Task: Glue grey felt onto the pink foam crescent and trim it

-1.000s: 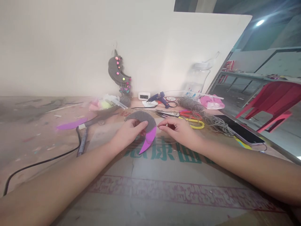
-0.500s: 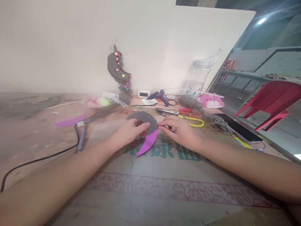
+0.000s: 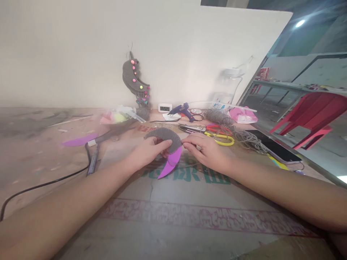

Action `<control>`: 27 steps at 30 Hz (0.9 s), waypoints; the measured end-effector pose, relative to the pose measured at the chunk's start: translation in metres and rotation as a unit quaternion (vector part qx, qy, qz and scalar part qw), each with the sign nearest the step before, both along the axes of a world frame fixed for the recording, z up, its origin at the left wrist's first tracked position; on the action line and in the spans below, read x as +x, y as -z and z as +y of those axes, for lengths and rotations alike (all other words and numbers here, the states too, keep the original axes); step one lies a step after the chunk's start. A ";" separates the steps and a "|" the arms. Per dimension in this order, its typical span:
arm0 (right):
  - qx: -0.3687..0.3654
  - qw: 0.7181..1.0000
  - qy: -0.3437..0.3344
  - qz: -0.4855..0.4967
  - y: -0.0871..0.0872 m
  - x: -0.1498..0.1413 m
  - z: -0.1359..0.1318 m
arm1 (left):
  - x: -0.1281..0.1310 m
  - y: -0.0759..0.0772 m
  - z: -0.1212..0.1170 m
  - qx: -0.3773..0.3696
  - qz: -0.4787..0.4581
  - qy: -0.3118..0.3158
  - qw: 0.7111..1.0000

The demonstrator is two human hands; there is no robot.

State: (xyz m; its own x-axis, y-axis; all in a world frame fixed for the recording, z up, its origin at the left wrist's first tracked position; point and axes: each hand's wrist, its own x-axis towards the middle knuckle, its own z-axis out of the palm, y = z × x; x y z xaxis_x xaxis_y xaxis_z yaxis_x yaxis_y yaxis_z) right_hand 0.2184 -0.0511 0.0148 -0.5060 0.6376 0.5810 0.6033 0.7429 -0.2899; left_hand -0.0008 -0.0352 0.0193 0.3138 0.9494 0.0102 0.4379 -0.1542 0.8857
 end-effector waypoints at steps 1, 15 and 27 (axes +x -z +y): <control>-0.024 1.000 0.006 0.015 -0.001 0.000 -0.001 | 0.000 0.000 0.001 0.002 -0.009 -0.003 1.000; -0.454 0.888 0.020 0.073 -0.019 -0.014 -0.020 | -0.004 0.011 0.010 0.054 -0.015 -0.039 0.998; -0.315 0.944 0.064 0.070 -0.009 -0.003 0.001 | 0.001 0.001 0.000 0.035 0.031 -0.021 0.999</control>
State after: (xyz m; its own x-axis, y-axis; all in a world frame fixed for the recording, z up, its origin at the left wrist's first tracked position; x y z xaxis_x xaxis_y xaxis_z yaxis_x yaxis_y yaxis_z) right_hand 0.2157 -0.0497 0.0234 -0.3479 0.9297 0.1209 0.5987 0.3196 -0.7345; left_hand 0.0000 -0.0355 0.0187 0.2749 0.9597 0.0586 0.4984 -0.1943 0.8449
